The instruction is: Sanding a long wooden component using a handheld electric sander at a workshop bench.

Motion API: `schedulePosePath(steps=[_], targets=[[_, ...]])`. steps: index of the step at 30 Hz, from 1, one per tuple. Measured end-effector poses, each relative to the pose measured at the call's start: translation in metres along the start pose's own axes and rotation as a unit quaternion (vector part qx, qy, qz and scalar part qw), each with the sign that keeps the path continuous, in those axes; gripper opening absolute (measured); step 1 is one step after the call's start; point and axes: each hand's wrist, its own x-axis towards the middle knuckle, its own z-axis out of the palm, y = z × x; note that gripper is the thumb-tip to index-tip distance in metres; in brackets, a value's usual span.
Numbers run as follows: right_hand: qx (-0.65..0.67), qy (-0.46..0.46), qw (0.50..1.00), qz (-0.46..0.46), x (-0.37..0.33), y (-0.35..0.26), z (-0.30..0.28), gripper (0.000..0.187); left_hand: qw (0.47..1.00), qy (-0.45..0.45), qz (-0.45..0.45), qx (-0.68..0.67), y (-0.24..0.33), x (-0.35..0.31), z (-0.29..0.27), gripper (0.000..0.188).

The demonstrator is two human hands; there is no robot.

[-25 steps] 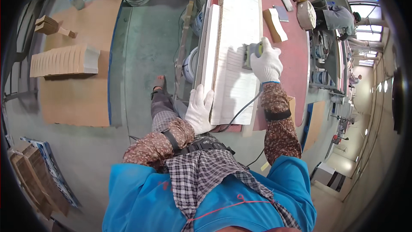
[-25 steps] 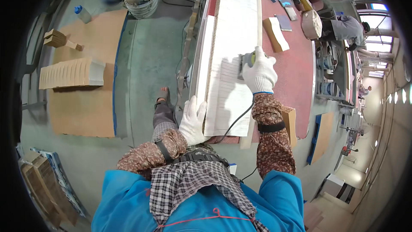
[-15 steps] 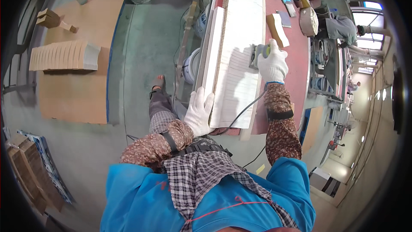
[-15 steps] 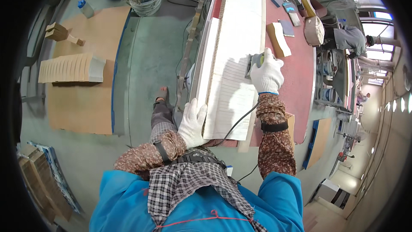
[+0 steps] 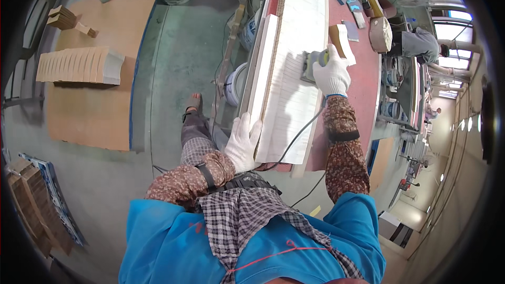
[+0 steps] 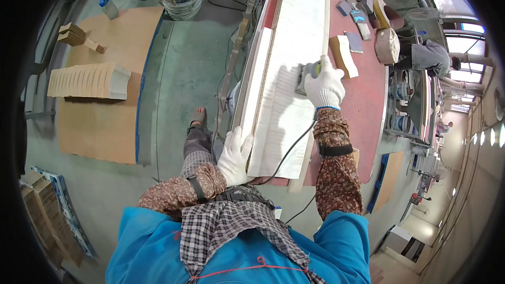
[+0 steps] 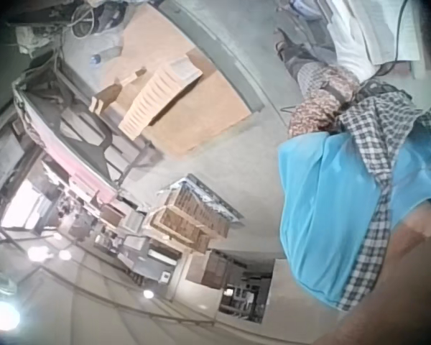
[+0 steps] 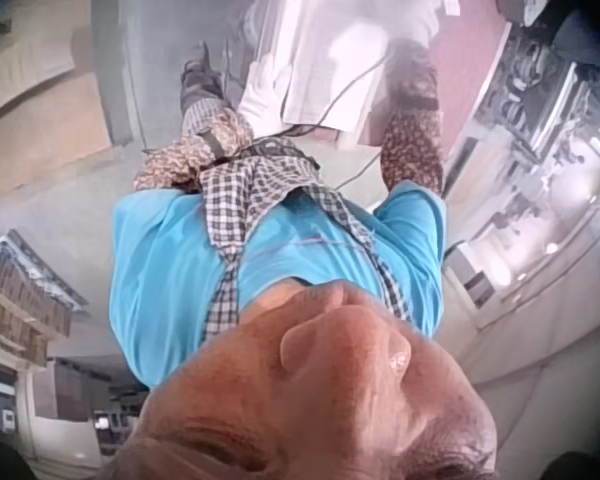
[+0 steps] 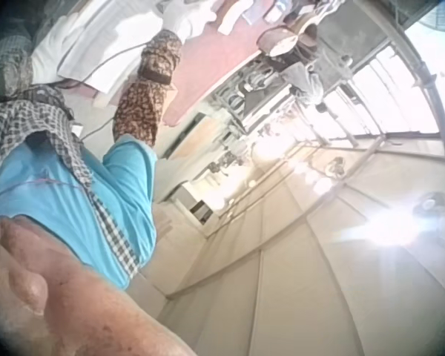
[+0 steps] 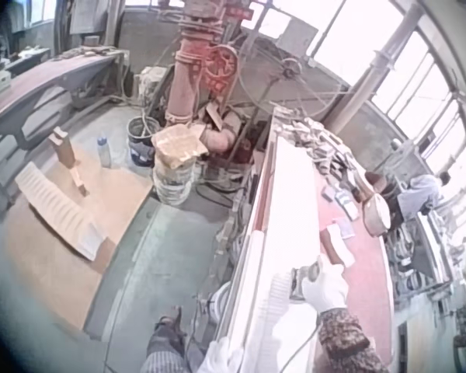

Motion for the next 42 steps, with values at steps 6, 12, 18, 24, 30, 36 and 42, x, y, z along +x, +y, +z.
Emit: schedulePosePath(steps=[6, 12, 18, 24, 30, 36, 42], targets=[[0.101, -0.013, 0.993, -0.066, 0.011, 0.0, 0.01, 0.075, 0.999, 0.027, 0.013, -0.015, -0.002, -0.002, -0.002, 0.126], [-0.046, 0.053, 0.996, -0.05, 0.017, 0.001, 0.012, 0.067, 0.999, 0.01, 0.005, -0.036, 0.001, 0.0, -0.006, 0.127], [0.041, 0.026, 0.996, -0.081, 0.014, -0.021, 0.004, 0.071, 0.996, 0.007, -0.013, -0.091, 0.007, 0.003, -0.022, 0.126], [-0.059, 0.071, 0.995, -0.037, 0.025, 0.007, 0.009, 0.071, 0.996, 0.016, 0.011, -0.085, 0.001, 0.006, -0.01, 0.122], [0.096, 0.026, 0.991, -0.087, 0.034, 0.011, 0.025, 0.072, 0.997, 0.009, 0.013, -0.081, 0.004, 0.005, -0.015, 0.13], [-0.061, 0.061, 0.994, -0.067, -0.01, 0.003, 0.008, 0.066, 0.996, 0.047, 0.007, -0.072, 0.0, 0.006, -0.003, 0.116], [0.071, -0.026, 0.996, -0.037, -0.101, 0.016, 0.002, 0.071, 0.999, 0.008, 0.019, -0.027, 0.002, 0.005, -0.015, 0.117]])
